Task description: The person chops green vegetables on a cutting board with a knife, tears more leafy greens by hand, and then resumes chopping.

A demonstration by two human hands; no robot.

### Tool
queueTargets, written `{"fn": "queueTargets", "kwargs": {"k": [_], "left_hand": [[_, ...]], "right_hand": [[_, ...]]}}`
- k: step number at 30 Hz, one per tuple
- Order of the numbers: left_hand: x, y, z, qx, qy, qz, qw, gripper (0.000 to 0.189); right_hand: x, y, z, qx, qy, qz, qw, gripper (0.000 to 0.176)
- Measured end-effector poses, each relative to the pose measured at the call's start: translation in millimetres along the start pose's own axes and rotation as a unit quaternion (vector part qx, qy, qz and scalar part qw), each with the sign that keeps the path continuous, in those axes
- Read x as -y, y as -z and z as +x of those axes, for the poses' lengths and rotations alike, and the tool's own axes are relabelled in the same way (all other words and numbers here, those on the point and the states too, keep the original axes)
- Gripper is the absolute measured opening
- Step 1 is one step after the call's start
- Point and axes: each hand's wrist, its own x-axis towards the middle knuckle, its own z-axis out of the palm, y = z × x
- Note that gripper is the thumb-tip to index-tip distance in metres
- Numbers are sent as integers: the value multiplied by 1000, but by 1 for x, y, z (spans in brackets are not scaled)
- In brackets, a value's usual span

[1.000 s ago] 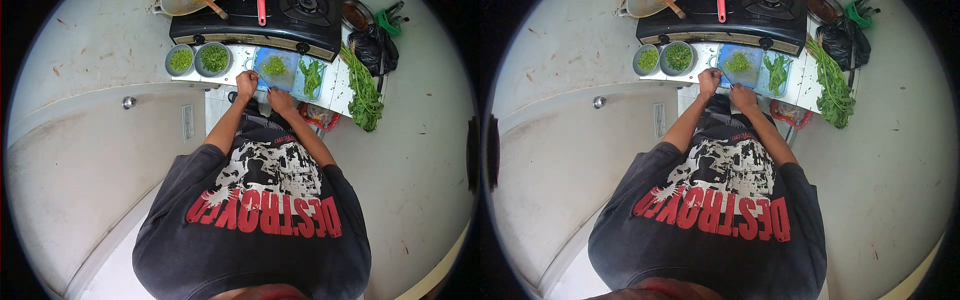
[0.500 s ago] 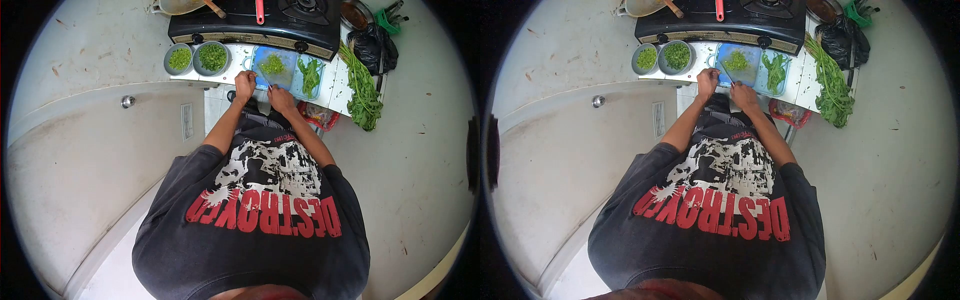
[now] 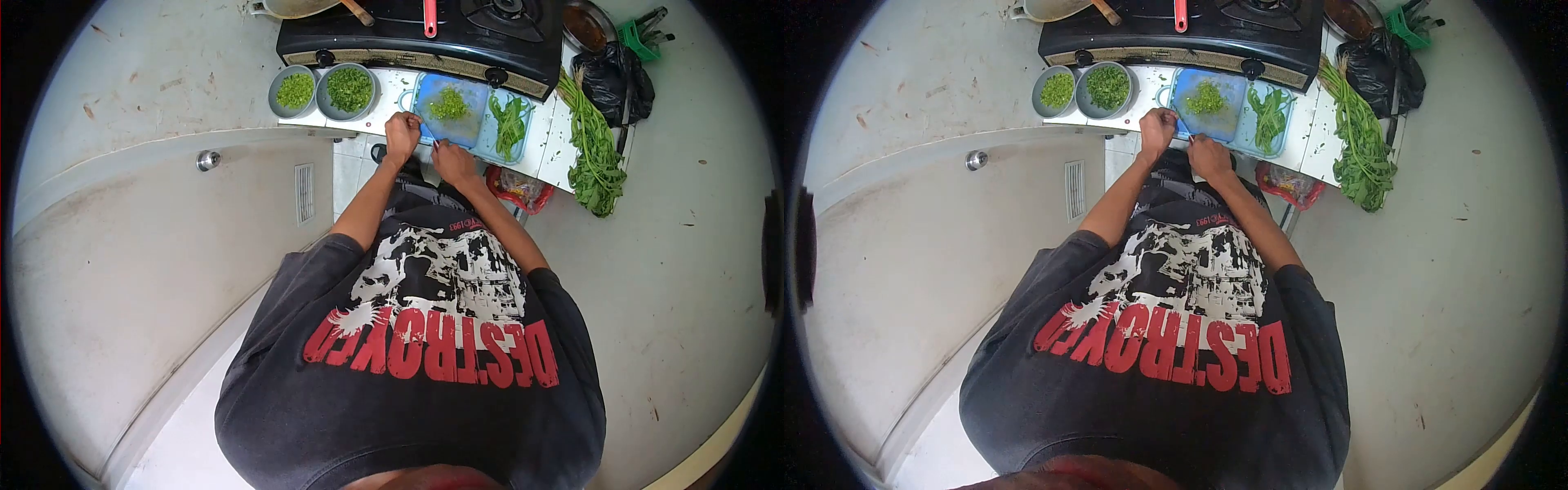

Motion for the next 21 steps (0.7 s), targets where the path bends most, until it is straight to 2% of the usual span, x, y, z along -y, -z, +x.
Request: {"fn": "queueTargets", "kwargs": {"k": [5, 14, 21], "left_hand": [[-3, 1, -3, -7, -9, -7, 1000, 12], [-7, -2, -8, -34, 23, -30, 999, 13], [4, -6, -9, -35, 5, -53, 998, 11]], "right_hand": [[7, -8, 18, -9, -13, 22, 1000, 37], [-11, -1, -5, 11, 5, -1, 1000, 37], [-2, 7, -3, 3, -2, -4, 1000, 38]]}}
